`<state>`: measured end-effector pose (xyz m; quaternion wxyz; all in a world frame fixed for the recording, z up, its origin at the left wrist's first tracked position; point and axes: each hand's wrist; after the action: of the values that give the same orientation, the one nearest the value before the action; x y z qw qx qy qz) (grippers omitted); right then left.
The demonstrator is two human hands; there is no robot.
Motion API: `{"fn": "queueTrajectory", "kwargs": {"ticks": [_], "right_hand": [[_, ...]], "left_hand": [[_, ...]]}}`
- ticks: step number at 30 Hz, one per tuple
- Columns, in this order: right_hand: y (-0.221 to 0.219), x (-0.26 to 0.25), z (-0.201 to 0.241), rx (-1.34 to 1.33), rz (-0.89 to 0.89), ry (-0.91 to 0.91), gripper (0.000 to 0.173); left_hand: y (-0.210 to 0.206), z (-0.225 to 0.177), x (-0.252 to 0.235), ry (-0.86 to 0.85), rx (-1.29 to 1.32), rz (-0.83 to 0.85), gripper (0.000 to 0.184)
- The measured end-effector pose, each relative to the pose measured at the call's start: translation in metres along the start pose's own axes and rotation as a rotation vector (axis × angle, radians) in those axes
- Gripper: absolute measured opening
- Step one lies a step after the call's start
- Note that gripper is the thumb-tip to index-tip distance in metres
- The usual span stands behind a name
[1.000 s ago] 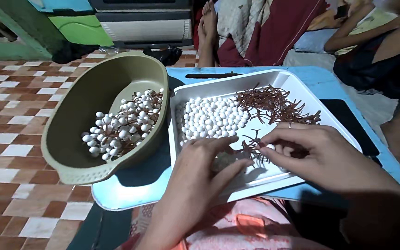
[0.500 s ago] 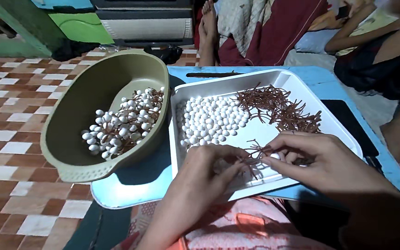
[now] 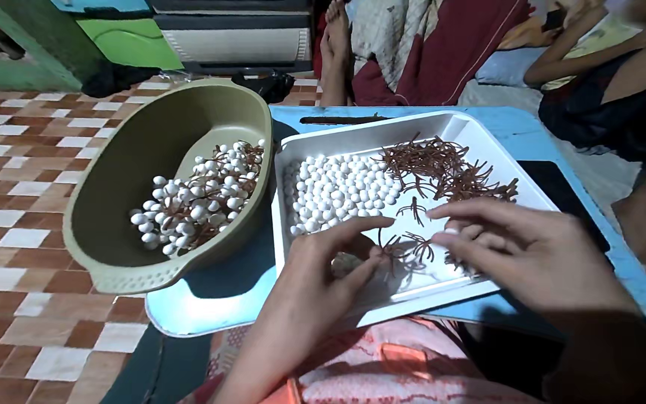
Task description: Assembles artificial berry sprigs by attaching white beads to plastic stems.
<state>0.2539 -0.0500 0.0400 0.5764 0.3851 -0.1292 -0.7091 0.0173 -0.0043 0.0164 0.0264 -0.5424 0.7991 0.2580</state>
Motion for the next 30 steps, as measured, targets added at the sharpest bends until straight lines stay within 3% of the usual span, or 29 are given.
{"fn": "queueTrajectory", "kwargs": {"ticks": [3, 8, 11, 15, 19, 26, 30], "right_hand": [[-0.018, 0.001, 0.0, -0.14, 0.163, 0.083, 0.035], [-0.022, -0.002, 0.008, -0.152, 0.136, 0.032, 0.009], [-0.016, -0.003, 0.005, -0.156, 0.092, -0.002, 0.007], [-0.014, -0.004, 0.003, -0.264, -0.01, -0.029, 0.025], [-0.019, -0.001, 0.006, -0.397, -0.046, -0.014, 0.011], [-0.022, -0.001, 0.002, -0.525, 0.045, 0.022, 0.023], [-0.022, -0.003, 0.002, -0.6, 0.112, 0.025, 0.016]], "left_hand": [[0.0, -0.002, -0.001, 0.01, 0.082, -0.023, 0.041], [-0.001, -0.003, 0.001, 0.019, 0.123, -0.072, 0.045], [-0.001, -0.004, 0.002, 0.041, 0.113, -0.097, 0.036], [-0.001, -0.003, 0.003, 0.012, 0.043, -0.153, 0.011], [0.001, -0.003, 0.004, -0.025, 0.074, -0.162, 0.008], [0.002, -0.001, 0.006, -0.078, 0.197, -0.133, 0.008], [0.003, 0.001, 0.005, -0.107, 0.223, -0.137, 0.007]]}}
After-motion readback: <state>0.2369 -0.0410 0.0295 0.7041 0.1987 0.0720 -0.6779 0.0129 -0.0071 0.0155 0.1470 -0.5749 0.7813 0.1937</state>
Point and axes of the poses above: each hand's wrist, its own x-axis away from the middle knuckle, its own y-axis out of the back of the hand, z = x × y, and after that the axes turned 6 degrees about -z, right-handed
